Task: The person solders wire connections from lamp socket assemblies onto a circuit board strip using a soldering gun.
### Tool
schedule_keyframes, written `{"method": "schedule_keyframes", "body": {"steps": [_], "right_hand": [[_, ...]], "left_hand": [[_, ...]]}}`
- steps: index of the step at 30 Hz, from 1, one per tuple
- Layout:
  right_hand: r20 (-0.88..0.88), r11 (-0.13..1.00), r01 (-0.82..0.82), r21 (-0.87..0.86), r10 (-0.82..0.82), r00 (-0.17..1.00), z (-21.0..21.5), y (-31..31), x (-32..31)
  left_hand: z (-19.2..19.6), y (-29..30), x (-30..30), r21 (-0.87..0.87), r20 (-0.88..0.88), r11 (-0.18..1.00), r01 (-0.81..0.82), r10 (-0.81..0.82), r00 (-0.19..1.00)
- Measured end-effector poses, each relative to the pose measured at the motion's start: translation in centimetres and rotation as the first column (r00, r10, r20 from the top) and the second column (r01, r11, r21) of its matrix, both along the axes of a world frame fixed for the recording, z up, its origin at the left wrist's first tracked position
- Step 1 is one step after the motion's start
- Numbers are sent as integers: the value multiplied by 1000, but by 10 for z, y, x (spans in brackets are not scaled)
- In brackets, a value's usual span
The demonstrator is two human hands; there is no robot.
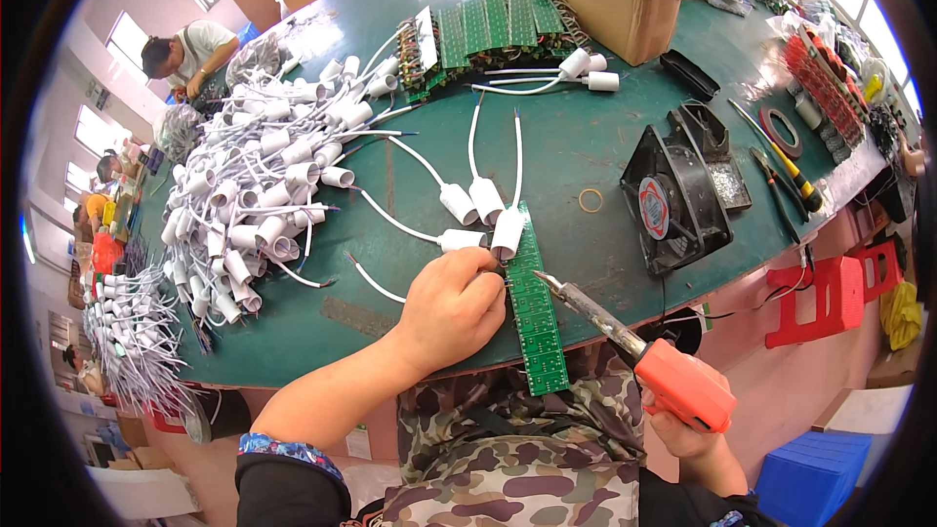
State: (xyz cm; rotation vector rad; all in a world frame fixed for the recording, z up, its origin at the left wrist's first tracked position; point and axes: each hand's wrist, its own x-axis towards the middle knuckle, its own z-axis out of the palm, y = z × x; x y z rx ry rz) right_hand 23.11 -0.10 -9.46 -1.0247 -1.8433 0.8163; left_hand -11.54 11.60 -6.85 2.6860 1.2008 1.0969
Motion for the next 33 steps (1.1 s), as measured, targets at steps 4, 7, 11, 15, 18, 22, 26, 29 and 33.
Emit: {"method": "schedule_keyframes", "body": {"steps": [4,7,11,15,18,22,26,29,33], "right_hand": [[50,999,-5,45,3,999,-1,-1,4],[3,998,32,54,-32,999,-1,1,1],[-110,988,108,-113,-120,987,13,1,-10],[-143,998,-19,-62,10,990,-16,-10,7],[-410,968,56,-245,-156,899,-20,-12,2],[-389,968,62,-242,-156,908,-18,-10,4],[-402,963,111,-246,-205,892,-37,-18,16],[-405,964,108,-242,-202,892,-30,-15,12],[-403,966,99,-238,-191,895,-26,-9,8]], "left_hand": [[11,-9,-8,-66,8,997,25,-25,1000],[17,-17,-24,-88,-93,996,-34,26,995],[15,-14,-35,-37,-209,997,-71,62,976],[2,5,-22,34,-89,998,-57,60,994],[-3,7,-22,6,-43,997,-81,81,996],[6,3,-28,-17,-40,998,-67,67,997],[42,4,-76,94,-86,978,-184,192,978],[71,20,-130,264,-7,859,-439,457,889],[102,39,-162,351,-62,833,-427,476,877]]}}
